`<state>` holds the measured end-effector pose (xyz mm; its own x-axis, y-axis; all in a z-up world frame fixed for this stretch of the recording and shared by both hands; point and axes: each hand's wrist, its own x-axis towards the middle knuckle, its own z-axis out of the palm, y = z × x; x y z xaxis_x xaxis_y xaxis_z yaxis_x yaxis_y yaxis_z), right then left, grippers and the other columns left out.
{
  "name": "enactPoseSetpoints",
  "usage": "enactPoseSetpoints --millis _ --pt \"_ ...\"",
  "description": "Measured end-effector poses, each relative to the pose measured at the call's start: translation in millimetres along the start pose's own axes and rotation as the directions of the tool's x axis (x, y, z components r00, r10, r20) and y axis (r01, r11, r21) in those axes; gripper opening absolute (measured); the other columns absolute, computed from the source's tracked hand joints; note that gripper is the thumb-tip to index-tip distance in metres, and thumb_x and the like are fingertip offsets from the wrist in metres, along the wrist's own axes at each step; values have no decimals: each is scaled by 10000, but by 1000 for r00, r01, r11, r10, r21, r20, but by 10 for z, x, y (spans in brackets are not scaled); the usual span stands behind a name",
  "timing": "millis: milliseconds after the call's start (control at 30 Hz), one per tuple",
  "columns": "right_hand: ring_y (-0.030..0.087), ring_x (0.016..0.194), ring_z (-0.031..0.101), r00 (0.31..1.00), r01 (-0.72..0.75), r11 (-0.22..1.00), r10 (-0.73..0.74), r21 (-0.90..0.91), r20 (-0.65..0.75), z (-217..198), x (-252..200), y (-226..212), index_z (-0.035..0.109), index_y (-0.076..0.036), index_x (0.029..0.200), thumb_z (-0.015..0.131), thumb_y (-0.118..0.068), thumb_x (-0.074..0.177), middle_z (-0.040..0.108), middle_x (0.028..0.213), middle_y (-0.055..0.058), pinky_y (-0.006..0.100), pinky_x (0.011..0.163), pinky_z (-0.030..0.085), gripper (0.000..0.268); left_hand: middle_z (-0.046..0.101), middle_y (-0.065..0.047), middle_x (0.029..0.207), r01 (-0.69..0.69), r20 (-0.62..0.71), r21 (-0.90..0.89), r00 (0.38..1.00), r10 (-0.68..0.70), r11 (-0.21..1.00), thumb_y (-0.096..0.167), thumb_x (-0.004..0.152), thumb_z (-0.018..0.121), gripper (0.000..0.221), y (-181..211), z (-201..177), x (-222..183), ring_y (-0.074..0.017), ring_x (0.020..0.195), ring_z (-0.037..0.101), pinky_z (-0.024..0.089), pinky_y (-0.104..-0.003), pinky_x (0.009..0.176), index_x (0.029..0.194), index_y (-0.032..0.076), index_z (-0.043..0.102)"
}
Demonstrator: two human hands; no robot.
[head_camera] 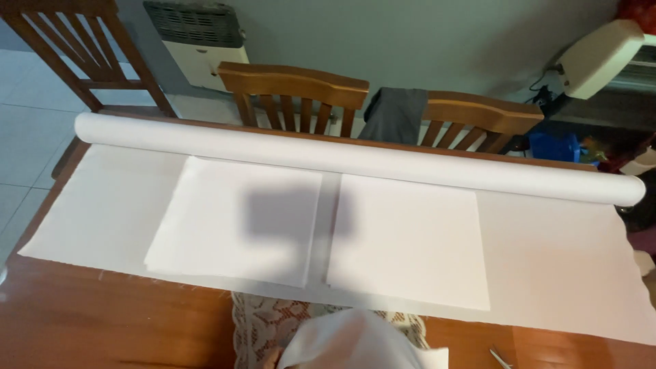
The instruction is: Unrolling fabric from a large roll and cutting it into individual sheets using scissors on a wooden table.
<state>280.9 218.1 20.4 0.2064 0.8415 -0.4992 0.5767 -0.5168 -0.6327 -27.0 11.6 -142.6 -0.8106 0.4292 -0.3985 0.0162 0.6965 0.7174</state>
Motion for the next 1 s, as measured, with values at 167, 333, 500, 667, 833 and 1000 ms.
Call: enactPoseSetpoints --millis 167,333,500,667,833,1000 --pt "148 1041 751 984 174 985 -173 17 -41 248 -391 -368 829 -192 1130 935 -183 676 823 1173 4 266 904 557 466 736 37 1322 -36 166 -35 985 42 999 495 652 797 887 900 -1409 259 -186 1042 753 585 -271 873 1494 465 517" --pt "102 1060 722 969 172 923 -94 -345 230 651 -836 -2069 638 -405 1324 623 -541 855 779 1113 -137 252 954 482 489 503 58 1597 -408 116 -126 899 422 904 477 710 754 909 1637 -2487 1245 -76 1434 462 380 -258 1114 1549 276 467" --pt "124 653 571 791 541 812 -580 218 197 2040 325 -2567 693 -218 1146 678 -145 783 732 969 21 266 675 463 370 302 -82 1678 -534 96 -191 825 557 824 308 796 738 1010 2343 -2805 2617 -215 1527 296 240 -341 1202 1642 204 197" --pt "281 1125 708 942 271 961 -255 -45 219 2629 506 -2923 635 -145 1301 868 -413 787 752 1186 122 423 905 603 625 474 -382 1451 -276 179 -20 945 275 961 249 827 765 1062 2291 -2398 3536 -477 1296 543 410 -567 1150 1680 239 131" --pt "318 1253 658 983 171 952 -145 -254 116 2790 612 -2517 648 -92 1379 833 -539 775 712 1325 136 474 1035 547 773 742 -166 1197 -188 41 129 982 184 974 378 824 747 916 1763 -2117 4029 -371 1147 690 529 -526 1003 1628 211 344" --pt "256 677 562 972 232 926 -230 -298 41 2847 462 -2371 508 -133 756 627 -379 877 596 688 24 396 627 442 299 735 -54 1008 -197 -78 70 976 203 978 244 874 671 655 2048 -2337 3527 -310 924 683 516 -430 888 1509 165 529"
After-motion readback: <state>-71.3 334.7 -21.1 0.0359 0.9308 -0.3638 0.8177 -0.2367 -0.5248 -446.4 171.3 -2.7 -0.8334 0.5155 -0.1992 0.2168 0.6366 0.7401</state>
